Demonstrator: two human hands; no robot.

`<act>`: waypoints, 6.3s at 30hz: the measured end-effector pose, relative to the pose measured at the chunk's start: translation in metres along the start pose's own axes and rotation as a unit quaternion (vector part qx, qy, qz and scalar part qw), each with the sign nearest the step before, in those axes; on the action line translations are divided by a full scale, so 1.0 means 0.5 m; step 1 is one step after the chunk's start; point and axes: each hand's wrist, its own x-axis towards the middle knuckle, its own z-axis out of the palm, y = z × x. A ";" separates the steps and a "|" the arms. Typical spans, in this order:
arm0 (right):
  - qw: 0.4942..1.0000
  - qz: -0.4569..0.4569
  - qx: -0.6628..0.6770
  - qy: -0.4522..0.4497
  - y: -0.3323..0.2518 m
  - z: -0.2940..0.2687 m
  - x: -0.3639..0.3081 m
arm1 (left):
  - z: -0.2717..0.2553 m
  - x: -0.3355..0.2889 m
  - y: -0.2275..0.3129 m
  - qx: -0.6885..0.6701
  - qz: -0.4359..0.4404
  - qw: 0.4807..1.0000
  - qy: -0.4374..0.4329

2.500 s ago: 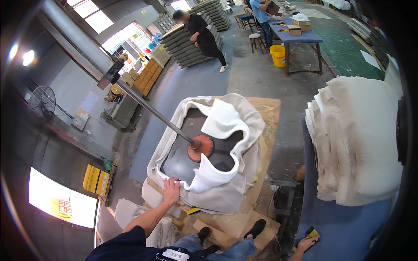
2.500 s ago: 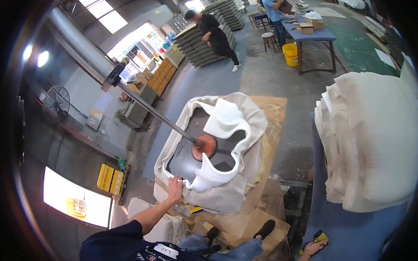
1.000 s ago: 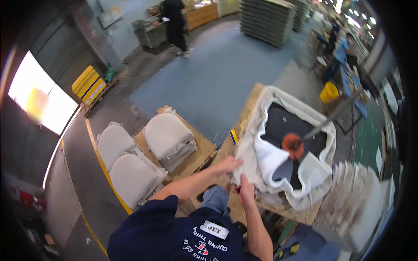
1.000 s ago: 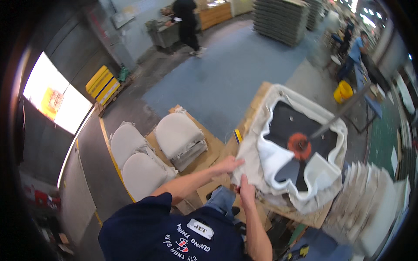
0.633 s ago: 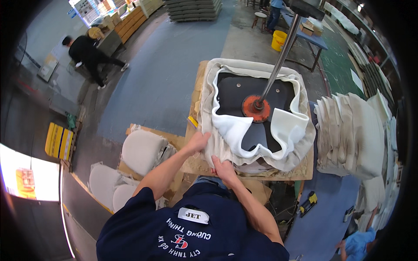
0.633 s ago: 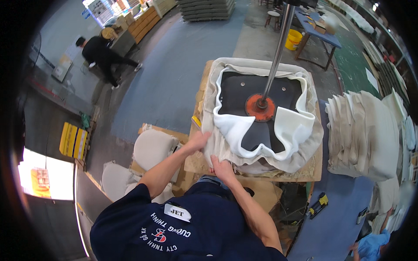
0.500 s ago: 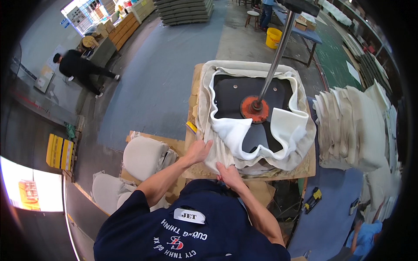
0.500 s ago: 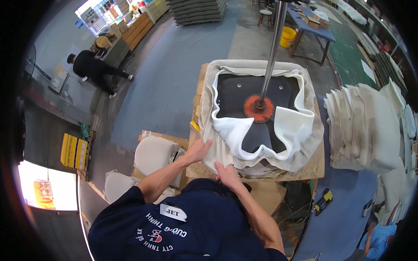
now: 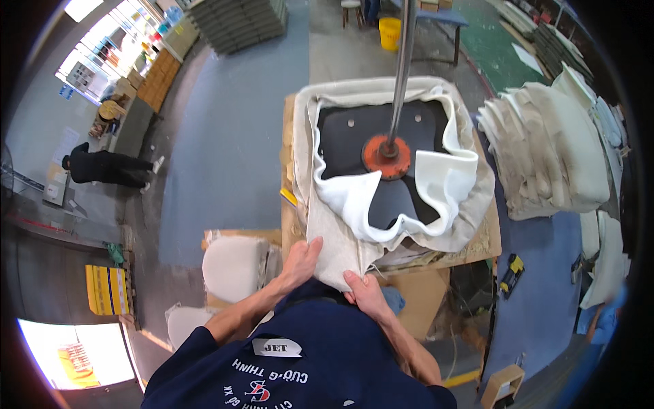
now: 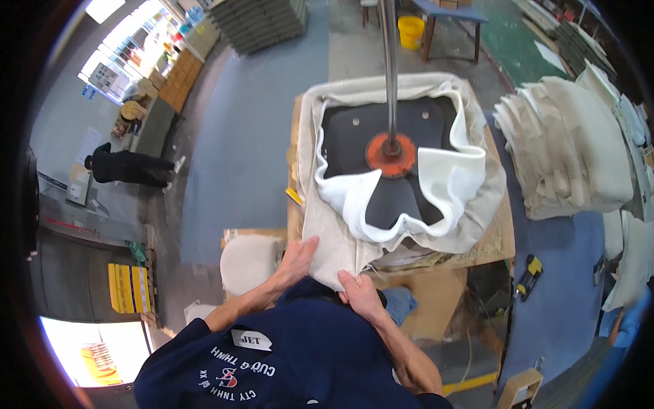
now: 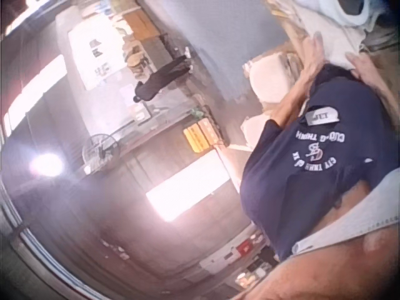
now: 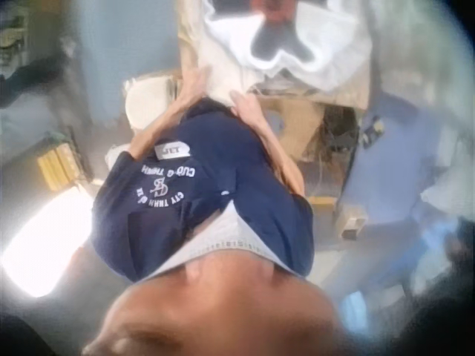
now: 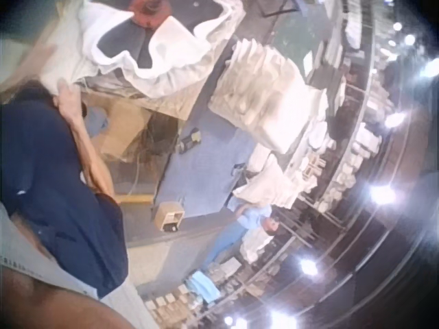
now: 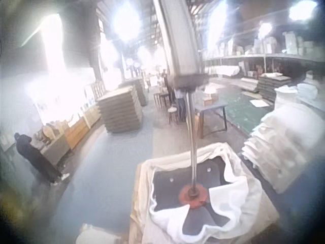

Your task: The person stretches white fabric over a black seat base and uses a yellow pneumatic staple gun to secure the fabric around the edges. They repeatedly pull and staple the fabric, then flip the seat to inspect the finished side before placing it on a nearby table.

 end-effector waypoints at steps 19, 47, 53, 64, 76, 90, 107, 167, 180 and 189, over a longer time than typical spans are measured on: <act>0.903 0.164 0.316 0.241 -0.005 0.017 0.127 | -0.072 -0.107 -0.028 -0.133 -0.073 0.975 -0.164; 0.932 0.136 0.184 0.281 0.004 -0.058 0.079 | -0.202 -0.039 0.022 -0.255 -0.282 0.908 -0.177; 0.979 0.118 -0.020 0.167 -0.116 -0.227 0.007 | -0.170 -0.040 0.014 -0.384 -0.260 0.883 -0.076; 0.925 -0.026 -0.231 0.302 -0.046 -0.721 0.014 | 0.039 -0.152 -0.034 -0.597 -0.246 0.747 0.158; 0.943 0.110 -0.292 0.114 -0.059 -0.684 -0.041 | 0.688 -0.008 0.292 -0.497 -0.329 0.773 -0.217; 0.883 -0.126 -0.427 0.150 -0.074 -0.654 -0.066 | 0.724 0.015 0.264 -0.562 -0.107 0.819 -0.031; 0.942 -0.007 -0.303 0.145 -0.064 -0.631 -0.144 | 0.672 -0.030 0.231 -0.717 -0.276 0.629 -0.117; 0.692 -0.269 -0.662 -0.098 -0.147 -0.523 0.048 | 0.333 0.102 0.226 0.410 0.296 0.862 -0.008; 0.770 -0.350 -0.526 -0.089 -0.111 -0.571 0.086 | 0.322 0.177 0.235 0.393 0.389 0.796 -0.245; 0.813 -0.232 -0.524 -0.104 -0.148 -0.537 0.061 | 0.291 0.152 0.256 0.330 0.373 0.829 -0.256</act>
